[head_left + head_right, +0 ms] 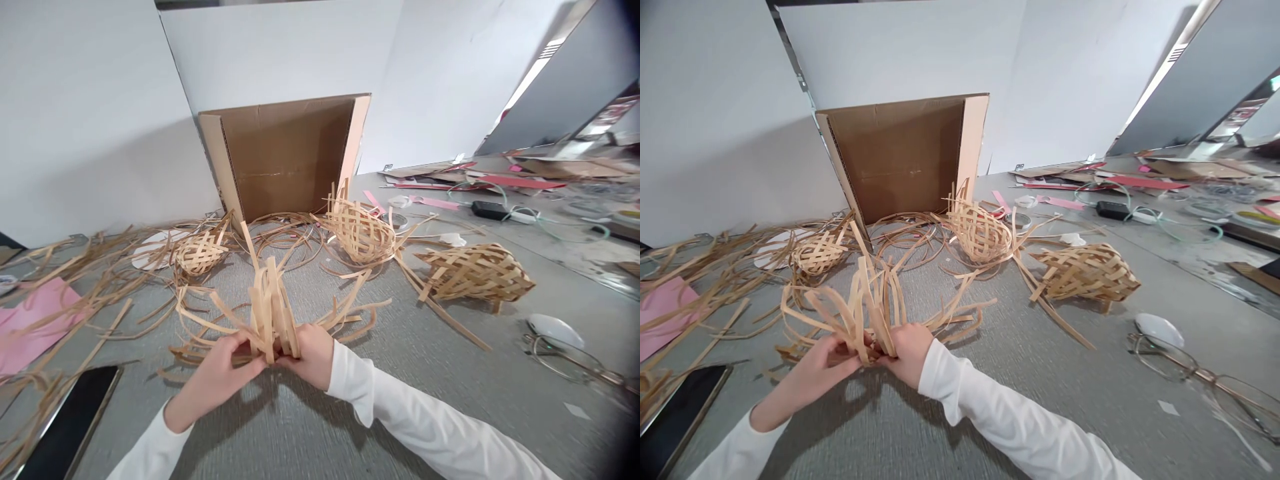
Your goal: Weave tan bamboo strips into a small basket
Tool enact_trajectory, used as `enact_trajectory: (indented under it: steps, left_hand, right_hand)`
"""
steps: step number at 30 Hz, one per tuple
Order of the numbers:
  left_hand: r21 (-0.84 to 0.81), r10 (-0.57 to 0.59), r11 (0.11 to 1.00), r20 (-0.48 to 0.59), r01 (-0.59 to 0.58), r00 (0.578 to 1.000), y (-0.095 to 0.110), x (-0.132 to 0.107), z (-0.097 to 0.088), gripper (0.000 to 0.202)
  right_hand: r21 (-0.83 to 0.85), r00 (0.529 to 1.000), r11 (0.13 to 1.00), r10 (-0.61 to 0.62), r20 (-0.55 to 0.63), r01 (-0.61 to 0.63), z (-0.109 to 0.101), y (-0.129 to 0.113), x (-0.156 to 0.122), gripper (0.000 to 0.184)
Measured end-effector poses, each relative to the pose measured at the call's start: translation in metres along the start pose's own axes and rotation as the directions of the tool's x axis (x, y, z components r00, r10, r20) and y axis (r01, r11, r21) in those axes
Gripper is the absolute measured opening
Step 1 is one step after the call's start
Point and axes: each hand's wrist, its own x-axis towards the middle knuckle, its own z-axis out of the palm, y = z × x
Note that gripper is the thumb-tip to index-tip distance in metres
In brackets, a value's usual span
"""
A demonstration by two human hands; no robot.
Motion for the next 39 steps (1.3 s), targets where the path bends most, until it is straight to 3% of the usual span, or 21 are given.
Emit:
enact_trajectory:
  steps: [4, 8, 14, 18, 25, 29, 33, 39]
  left_hand:
    - [0.203, 0.096, 0.972, 0.110, -0.117, 0.989, 0.009, -0.002, -0.012, 0.027]
    - [0.240, 0.064, 0.965, 0.186, -0.108, 0.980, 0.008, 0.004, -0.009, 0.018]
    - [0.162, 0.110, 0.979, 0.089, -0.123, 0.990, 0.002, 0.007, -0.002, 0.017]
    - [0.206, 0.129, 0.969, 0.050, -0.136, 0.990, -0.003, 0.007, 0.001, 0.018]
    - [0.358, -0.003, 0.933, 0.098, -0.032, 0.995, -0.007, 0.010, 0.004, 0.021]
    - [0.287, -0.055, 0.958, 0.196, -0.004, 0.979, -0.005, 0.008, 0.001, 0.023]
    - [0.215, -0.031, 0.976, 0.229, -0.019, 0.973, -0.006, 0.007, 0.001, 0.018]
    - [0.286, 0.051, 0.952, 0.196, -0.107, 0.979, -0.010, 0.009, 0.004, 0.016]
  right_hand:
    - [0.029, 1.000, 0.999, 0.015, -0.006, -0.015, -0.001, 0.002, 0.001, 0.009]
    - [0.042, 0.999, 0.999, 0.034, 0.013, -0.034, 0.000, 0.005, 0.004, 0.007]
    - [0.005, 0.997, 0.997, 0.081, 0.014, -0.082, 0.003, 0.007, 0.005, 0.009]
    - [0.021, 0.993, 0.993, 0.112, 0.028, -0.113, 0.005, 0.007, 0.007, 0.009]
    - [0.074, 0.986, 0.983, 0.165, 0.031, -0.167, 0.010, 0.012, 0.009, 0.013]
    - [0.063, 0.988, 0.986, 0.149, 0.049, -0.152, 0.008, 0.012, 0.008, 0.013]
    - [0.058, 0.986, 0.986, 0.153, 0.065, -0.156, 0.005, 0.010, 0.007, 0.015]
    - [0.087, 0.987, 0.984, 0.154, 0.039, -0.157, 0.004, 0.009, 0.007, 0.013]
